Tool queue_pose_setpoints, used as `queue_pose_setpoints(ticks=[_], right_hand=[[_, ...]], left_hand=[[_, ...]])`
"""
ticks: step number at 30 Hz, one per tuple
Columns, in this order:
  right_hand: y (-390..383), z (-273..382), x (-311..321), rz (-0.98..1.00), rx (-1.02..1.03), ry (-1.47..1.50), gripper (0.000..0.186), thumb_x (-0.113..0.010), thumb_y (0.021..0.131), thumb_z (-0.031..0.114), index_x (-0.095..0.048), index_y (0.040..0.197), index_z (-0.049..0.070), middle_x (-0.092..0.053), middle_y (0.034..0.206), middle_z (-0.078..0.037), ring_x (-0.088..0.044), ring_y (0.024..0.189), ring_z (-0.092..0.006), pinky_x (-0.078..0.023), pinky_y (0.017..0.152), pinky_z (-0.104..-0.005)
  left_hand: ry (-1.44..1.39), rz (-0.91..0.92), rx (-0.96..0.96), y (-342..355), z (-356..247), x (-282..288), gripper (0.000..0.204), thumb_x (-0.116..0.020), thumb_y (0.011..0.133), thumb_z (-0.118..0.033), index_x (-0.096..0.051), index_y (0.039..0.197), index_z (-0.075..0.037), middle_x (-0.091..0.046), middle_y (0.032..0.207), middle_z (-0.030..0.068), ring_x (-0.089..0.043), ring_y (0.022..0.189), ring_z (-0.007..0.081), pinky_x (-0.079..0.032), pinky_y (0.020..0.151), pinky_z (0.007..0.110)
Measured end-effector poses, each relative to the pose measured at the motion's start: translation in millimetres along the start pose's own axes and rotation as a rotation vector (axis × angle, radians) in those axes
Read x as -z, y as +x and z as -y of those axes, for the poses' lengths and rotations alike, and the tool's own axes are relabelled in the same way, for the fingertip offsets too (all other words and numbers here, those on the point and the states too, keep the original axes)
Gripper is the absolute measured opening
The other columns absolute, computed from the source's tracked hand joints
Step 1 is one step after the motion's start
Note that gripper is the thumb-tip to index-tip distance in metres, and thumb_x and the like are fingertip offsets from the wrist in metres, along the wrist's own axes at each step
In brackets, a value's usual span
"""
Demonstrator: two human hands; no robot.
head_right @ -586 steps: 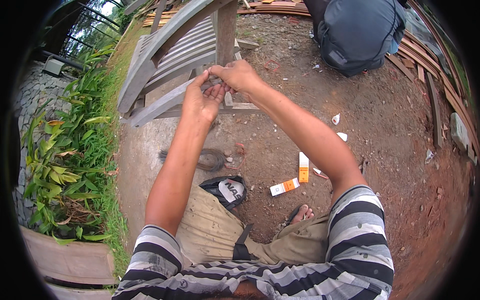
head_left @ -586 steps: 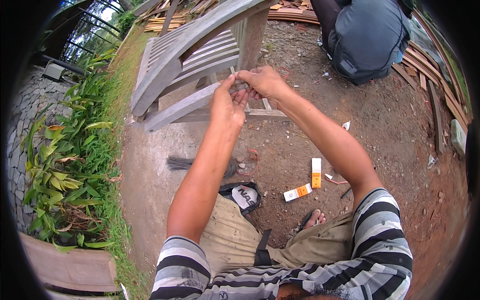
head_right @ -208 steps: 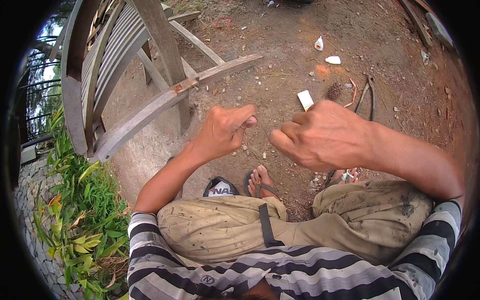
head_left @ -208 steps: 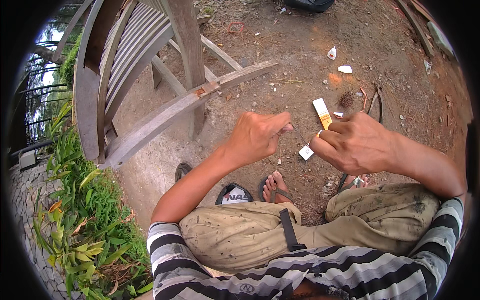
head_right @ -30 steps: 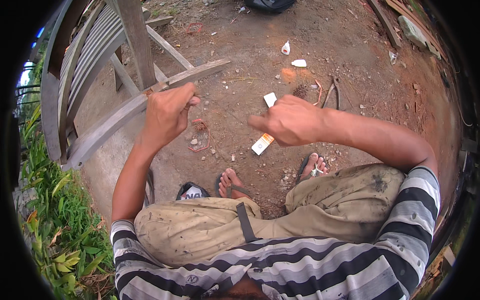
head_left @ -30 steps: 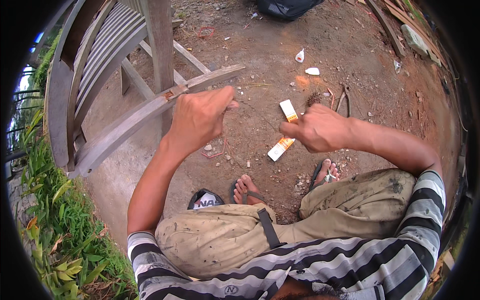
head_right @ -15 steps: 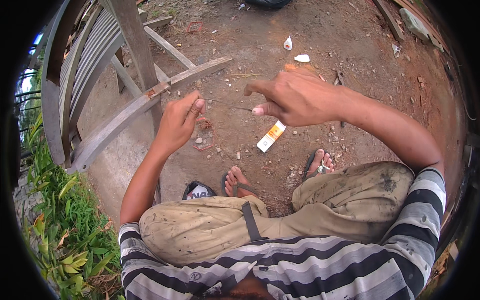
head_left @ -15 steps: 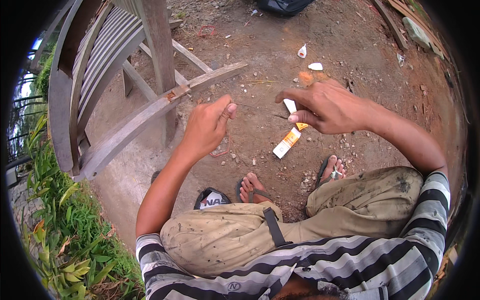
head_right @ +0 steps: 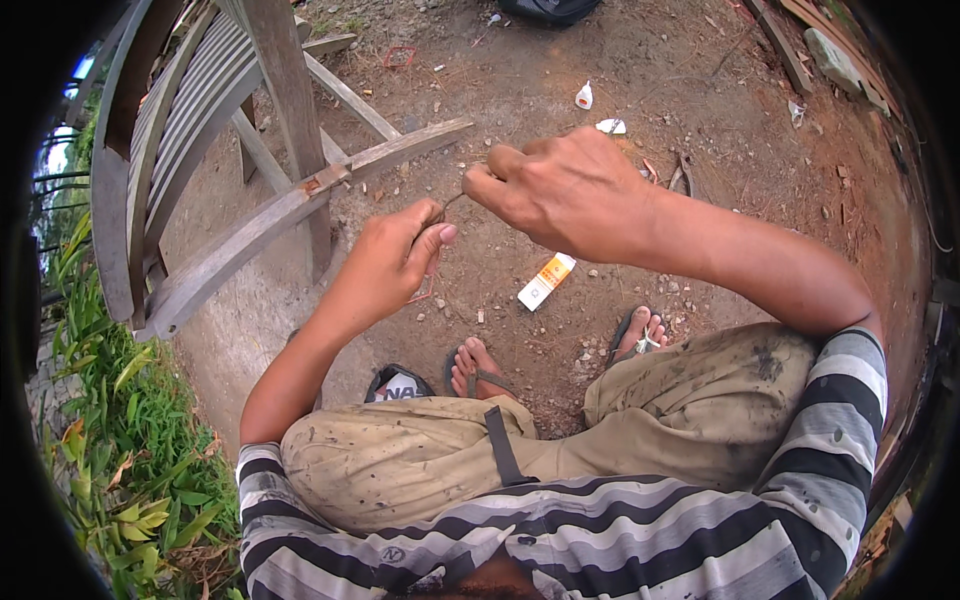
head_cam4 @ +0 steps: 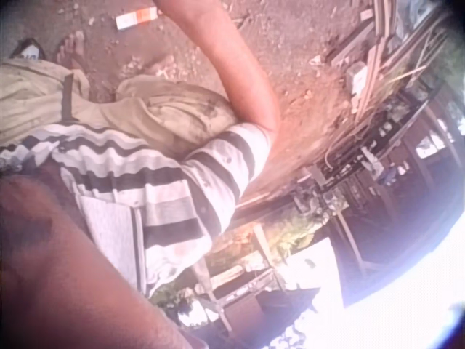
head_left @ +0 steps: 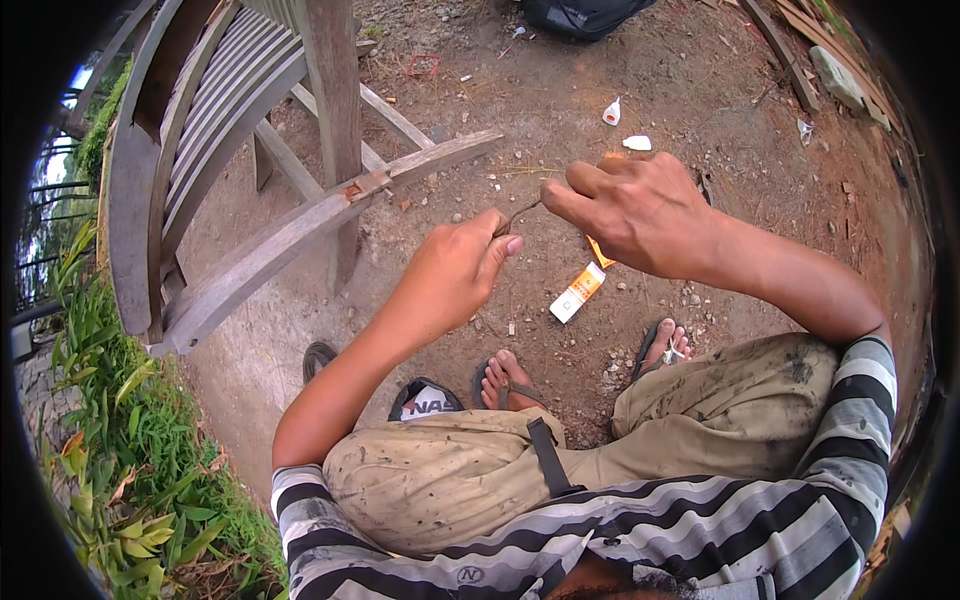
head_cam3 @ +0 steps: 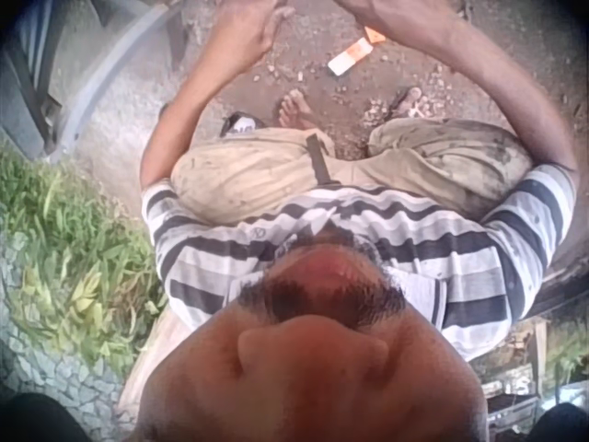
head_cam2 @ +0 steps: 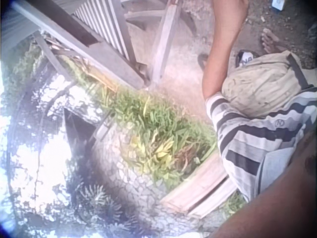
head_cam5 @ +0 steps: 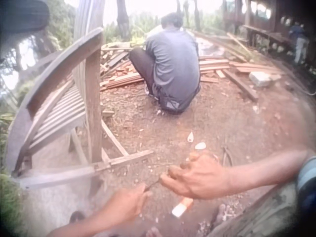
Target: The person sits on the ground and repairs a wooden structure. They apply glue to a joint, insert a wire, and use pliers to tighten the wire around the joint to secure it.
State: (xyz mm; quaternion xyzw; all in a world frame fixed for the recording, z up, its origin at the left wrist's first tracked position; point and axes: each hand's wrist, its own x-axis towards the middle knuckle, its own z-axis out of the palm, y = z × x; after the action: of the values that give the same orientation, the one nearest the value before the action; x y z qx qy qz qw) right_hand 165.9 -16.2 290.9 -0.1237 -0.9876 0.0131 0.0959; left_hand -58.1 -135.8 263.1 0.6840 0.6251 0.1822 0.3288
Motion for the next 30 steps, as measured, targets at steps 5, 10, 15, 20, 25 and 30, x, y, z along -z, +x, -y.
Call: queue_pose_setpoints(ticks=[5,10,15,20,25,30], right_hand=[[5,-4,22,0.227,-0.045,-0.036,0.016,-0.066,0.088,0.011,-0.065,0.103,0.005,-0.065,0.078,-0.010,-0.072,0.073,-0.0290,-0.052,0.054,-0.0439],[8,-24,17,0.232,0.107,0.368,0.012,-0.062,0.093,0.009,-0.065,0.086,-0.001,-0.059,0.064,-0.008,-0.066,0.057,-0.0251,-0.047,0.052,-0.0436],[-5,-24,-28,0.954,-0.427,1.983,0.032,-0.054,0.110,0.027,-0.058,0.086,0.007,-0.037,0.064,0.008,-0.031,0.054,-0.0066,-0.027,0.049,-0.0267],[3,-12,-13,0.529,-0.425,1.505,0.035,-0.051,0.112,0.031,-0.059,0.087,0.008,-0.039,0.067,0.008,-0.035,0.060,-0.0048,-0.029,0.054,-0.0264],[-2,-10,-13,0.534,-0.436,1.447,0.036,-0.049,0.112,0.029,-0.059,0.085,0.008,-0.039,0.068,0.008,-0.037,0.064,-0.0050,-0.030,0.057,-0.0265],[-18,-18,-43,0.803,-0.492,1.971,0.037,-0.049,0.113,0.035,-0.061,0.090,0.007,-0.038,0.063,0.009,-0.032,0.051,-0.0066,-0.026,0.049,-0.0269]], left_hand=[[0.405,-0.145,-0.215,0,-2,-5,0.015,-0.067,0.089,-0.006,-0.054,0.097,-0.003,-0.065,0.078,0.0158,-0.068,0.077,0.0391,-0.053,0.065,0.048],[0.479,-0.307,-0.456,-1,15,-2,0.019,-0.069,0.077,-0.005,-0.057,0.092,-0.006,-0.059,0.076,0.0084,-0.065,0.071,0.0293,-0.051,0.058,0.041],[0.678,-0.527,-0.748,4,21,19,0.016,-0.071,0.069,-0.005,-0.062,0.083,-0.008,-0.056,0.075,0.0045,-0.057,0.064,0.0204,-0.044,0.052,0.034],[0.446,-0.489,-0.571,-4,31,-5,0.016,-0.074,0.079,-0.009,-0.063,0.090,-0.006,-0.058,0.076,0.0057,-0.060,0.065,0.0220,-0.047,0.054,0.036],[0.447,-0.415,-0.504,-13,41,-23,0.017,-0.074,0.085,-0.011,-0.061,0.093,-0.004,-0.059,0.076,0.0071,-0.061,0.067,0.0228,-0.048,0.055,0.036],[0.499,-0.343,-0.501,-6,31,-10,0.015,-0.071,0.085,-0.004,-0.057,0.089,-0.004,-0.058,0.074,0.0099,-0.064,0.069,0.0278,-0.050,0.056,0.038]])
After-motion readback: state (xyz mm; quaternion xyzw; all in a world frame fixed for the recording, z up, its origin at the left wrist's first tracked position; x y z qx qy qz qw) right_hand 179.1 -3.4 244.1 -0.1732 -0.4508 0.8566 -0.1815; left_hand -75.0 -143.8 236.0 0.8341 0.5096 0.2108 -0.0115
